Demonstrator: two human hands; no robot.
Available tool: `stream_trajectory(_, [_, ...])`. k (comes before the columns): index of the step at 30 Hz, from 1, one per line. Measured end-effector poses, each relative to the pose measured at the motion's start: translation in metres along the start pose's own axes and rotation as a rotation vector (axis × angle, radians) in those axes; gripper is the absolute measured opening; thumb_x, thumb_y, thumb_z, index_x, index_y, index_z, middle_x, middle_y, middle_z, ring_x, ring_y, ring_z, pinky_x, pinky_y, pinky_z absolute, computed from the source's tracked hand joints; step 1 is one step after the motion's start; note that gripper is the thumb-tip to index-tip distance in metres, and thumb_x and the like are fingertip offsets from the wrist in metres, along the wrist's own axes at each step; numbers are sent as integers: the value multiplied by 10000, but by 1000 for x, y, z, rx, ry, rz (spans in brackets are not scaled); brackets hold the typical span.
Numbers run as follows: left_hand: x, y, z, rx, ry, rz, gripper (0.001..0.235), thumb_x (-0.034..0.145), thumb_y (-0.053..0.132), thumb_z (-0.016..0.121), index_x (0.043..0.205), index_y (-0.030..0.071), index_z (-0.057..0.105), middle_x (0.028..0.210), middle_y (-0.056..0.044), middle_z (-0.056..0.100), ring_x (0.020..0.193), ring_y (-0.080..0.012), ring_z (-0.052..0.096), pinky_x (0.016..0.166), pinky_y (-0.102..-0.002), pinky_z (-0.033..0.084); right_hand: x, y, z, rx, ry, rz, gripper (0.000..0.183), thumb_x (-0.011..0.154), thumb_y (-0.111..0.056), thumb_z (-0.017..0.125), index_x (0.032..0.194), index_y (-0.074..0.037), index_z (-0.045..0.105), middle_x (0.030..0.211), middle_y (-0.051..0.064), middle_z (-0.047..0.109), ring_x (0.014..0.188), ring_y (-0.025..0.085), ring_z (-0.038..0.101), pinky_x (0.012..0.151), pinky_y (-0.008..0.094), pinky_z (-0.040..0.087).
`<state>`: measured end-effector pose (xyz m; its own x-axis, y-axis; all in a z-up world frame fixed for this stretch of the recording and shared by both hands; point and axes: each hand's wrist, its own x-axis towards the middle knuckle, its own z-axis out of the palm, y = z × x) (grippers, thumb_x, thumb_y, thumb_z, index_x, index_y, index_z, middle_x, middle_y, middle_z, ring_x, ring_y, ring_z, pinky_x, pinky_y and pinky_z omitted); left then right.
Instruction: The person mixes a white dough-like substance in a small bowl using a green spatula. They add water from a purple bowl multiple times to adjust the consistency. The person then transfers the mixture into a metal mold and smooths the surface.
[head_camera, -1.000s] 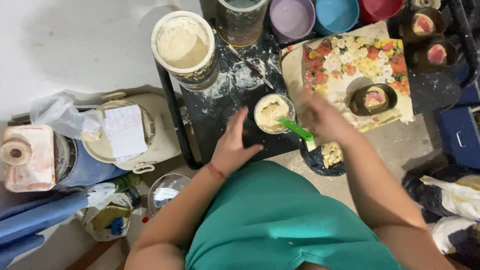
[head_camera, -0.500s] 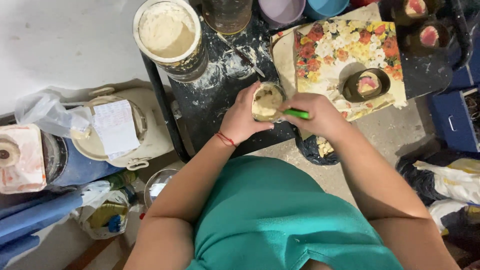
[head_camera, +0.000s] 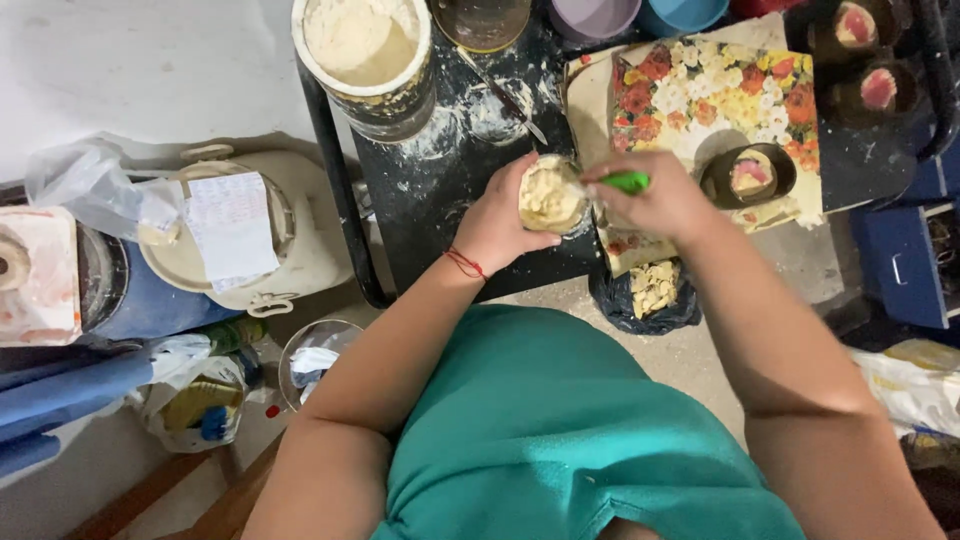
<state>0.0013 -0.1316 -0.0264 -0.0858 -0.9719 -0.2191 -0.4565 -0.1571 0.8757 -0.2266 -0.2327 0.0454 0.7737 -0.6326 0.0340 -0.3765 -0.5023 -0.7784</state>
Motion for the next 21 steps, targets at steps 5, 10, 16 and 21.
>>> stream_trajectory(5, [4,-5,4,27,30,18,1146,747,466,929,1629,195,249,1572,-288,378,1277,-533,600,1041,-595,539,-18,5,47,-36,104,112,173,938,-94,768,1090,-15,784,925,233,757,831,416,740,743,478,587])
stream_trajectory(10, [0,-4,-4,101,31,126,1214,707,471,960,1636,136,253,1548,-293,428,1307,-530,587,1058,-613,506,-3,26,66,57,334,333,318,899,-258,859,1151,-80,781,1003,180,772,1030,392,731,865,480,561])
stream_trajectory(16, [6,-35,7,257,107,169,1335,665,333,1007,1643,1,161,1483,-344,525,1249,-525,591,1007,-633,469,-18,29,50,362,374,519,378,1023,-351,729,1286,-79,715,1115,250,714,1062,342,705,892,461,548])
stream_trajectory(21, [14,-53,57,-1025,155,499,1171,758,184,986,1674,126,259,1650,-105,359,1449,-203,429,1212,-407,384,-32,-4,-6,668,139,452,266,997,-137,704,1201,29,666,1086,326,722,918,350,752,792,418,633])
